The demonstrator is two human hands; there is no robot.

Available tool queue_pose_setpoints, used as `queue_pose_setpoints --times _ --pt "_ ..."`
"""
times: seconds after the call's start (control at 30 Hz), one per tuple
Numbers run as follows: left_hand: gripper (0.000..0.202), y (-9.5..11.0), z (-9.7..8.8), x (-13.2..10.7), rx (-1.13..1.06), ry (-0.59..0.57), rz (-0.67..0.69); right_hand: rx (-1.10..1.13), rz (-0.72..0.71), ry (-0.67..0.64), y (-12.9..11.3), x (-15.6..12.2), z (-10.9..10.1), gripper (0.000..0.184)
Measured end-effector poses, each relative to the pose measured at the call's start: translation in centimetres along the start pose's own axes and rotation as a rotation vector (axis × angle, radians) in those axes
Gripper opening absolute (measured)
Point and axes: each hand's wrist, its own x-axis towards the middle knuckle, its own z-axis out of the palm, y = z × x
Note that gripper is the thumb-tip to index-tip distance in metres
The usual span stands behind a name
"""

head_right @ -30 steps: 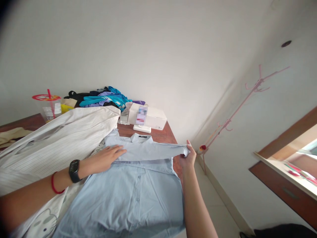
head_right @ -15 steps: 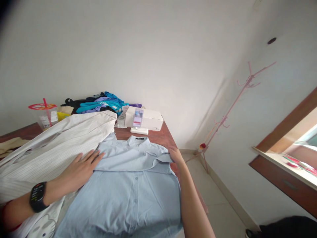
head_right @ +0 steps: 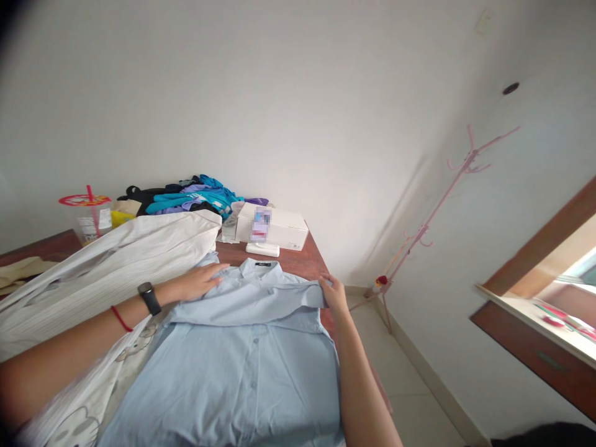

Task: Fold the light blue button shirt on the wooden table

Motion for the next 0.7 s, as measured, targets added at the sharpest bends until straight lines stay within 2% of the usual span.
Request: queue_pose_setpoints --times 0.1,0.17,0.27,0.47,0.7 --pt "0.046 -0.7 1.4 -0.2 -0.033 -0.089 -0.035 0.058 0.003 0.222 0.6 0.9 -1.2 0.050" --pt "0.043 -0.7 1.8 -0.6 -0.052 -0.109 -0.059 0.091 0.020 0.360 1.0 1.5 -1.9 0.052" --pt "0.031 -0.6 1.8 -0.7 -0.081 -0.099 -0.091 0.134 0.040 0.479 1.4 2.0 -2.5 0.050" --pt "0.022 0.0 0.7 -0.2 -0.126 0.008 -0.163 0.209 0.017 0.503 1.3 1.6 -2.1 0.043" --pt "0.021 0.6 -0.2 -0.2 -0.124 0.057 -0.141 0.356 0.025 0.490 0.7 1.0 -1.6 0.040"
